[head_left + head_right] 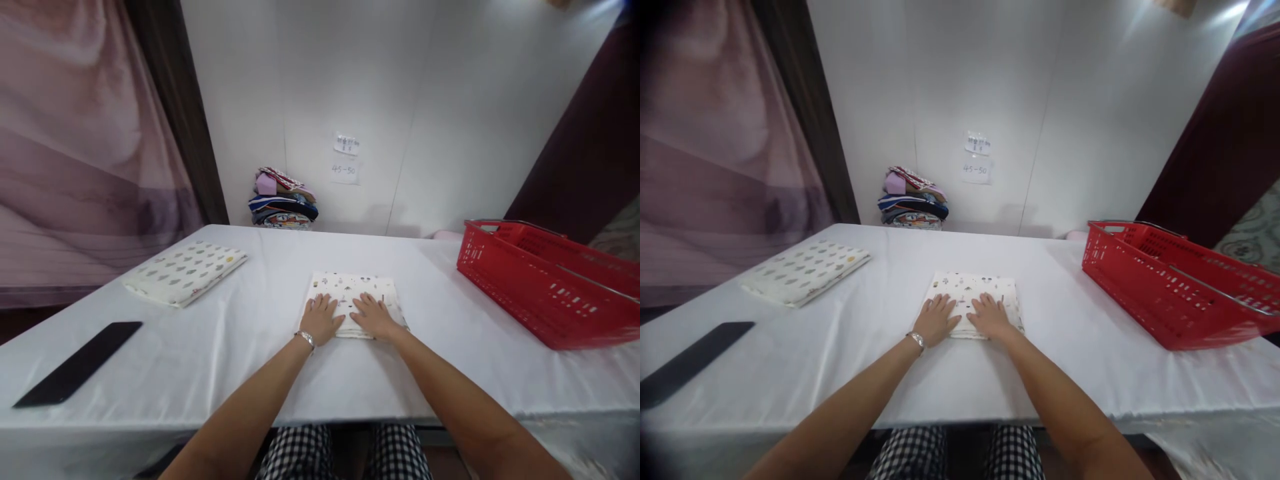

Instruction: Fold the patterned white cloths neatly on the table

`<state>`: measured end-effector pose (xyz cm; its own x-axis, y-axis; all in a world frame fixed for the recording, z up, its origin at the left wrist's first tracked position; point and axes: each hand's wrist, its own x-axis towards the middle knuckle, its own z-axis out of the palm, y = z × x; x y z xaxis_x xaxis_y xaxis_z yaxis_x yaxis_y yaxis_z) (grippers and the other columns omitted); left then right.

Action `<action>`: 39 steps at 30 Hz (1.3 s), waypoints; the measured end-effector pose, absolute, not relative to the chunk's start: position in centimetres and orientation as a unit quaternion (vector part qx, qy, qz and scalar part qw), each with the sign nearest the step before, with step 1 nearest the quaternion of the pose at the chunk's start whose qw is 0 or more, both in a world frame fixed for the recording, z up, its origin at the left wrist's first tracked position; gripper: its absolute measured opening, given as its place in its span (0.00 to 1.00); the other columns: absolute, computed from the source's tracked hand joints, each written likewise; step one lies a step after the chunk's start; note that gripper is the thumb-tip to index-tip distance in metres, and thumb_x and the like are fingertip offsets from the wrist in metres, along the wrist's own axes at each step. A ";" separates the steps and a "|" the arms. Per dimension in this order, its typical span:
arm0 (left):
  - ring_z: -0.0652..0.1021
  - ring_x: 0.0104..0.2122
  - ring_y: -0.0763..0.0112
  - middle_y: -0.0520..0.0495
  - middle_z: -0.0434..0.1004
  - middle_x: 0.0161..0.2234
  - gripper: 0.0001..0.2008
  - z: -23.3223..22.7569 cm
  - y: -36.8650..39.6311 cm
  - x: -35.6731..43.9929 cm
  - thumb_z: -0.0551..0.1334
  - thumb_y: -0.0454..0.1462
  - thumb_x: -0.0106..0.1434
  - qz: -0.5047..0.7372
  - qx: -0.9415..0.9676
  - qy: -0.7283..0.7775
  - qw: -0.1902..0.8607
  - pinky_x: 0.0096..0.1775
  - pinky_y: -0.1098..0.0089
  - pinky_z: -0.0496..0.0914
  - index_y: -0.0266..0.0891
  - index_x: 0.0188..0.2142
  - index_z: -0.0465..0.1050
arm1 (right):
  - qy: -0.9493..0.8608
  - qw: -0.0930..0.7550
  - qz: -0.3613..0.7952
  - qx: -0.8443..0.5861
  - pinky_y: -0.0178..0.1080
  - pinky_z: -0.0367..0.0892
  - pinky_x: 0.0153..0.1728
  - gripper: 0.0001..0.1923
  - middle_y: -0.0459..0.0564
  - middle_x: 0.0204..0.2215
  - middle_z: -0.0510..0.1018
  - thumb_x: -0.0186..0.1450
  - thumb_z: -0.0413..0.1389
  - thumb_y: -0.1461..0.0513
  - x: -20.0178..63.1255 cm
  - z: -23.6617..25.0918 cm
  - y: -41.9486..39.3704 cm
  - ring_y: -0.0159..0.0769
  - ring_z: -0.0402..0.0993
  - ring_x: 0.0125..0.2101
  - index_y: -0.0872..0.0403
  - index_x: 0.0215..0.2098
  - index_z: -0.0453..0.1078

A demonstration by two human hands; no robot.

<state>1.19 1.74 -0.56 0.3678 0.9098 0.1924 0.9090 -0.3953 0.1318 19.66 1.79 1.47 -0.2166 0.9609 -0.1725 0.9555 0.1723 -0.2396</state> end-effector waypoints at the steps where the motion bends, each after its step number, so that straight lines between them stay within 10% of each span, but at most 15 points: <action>1: 0.53 0.60 0.55 0.44 0.55 0.60 0.27 -0.6 1.8 1.2 0.45 0.51 0.63 0.119 0.826 0.551 0.002 0.57 0.52 0.49 0.43 0.57 0.59 | -0.765 0.006 0.148 -0.627 0.51 0.36 0.57 0.29 0.50 0.64 0.42 0.65 0.38 0.47 19.5 1.7 2.3 0.42 0.33 0.62 0.48 0.60 0.51; 27: 0.40 0.62 0.56 0.47 0.33 0.65 0.36 0.7 9.0 2.3 0.40 0.56 0.60 0.052 0.762 0.634 0.123 0.55 0.45 0.47 0.41 0.62 0.45 | -0.725 0.033 0.015 -0.687 0.50 0.34 0.57 0.33 0.54 0.63 0.45 0.65 0.33 0.46 23.6 -1.3 9.7 0.46 0.37 0.62 0.53 0.63 0.44; 39: 0.62 0.55 0.60 0.36 0.60 0.56 0.23 0.0 9.0 0.7 0.47 0.45 0.63 0.197 0.645 0.729 0.115 0.52 0.64 0.59 0.33 0.53 0.60 | -0.643 0.153 0.127 -0.740 0.48 0.49 0.56 0.33 0.58 0.62 0.47 0.61 0.45 0.51 27.4 -0.3 5.3 0.46 0.45 0.61 0.56 0.61 0.51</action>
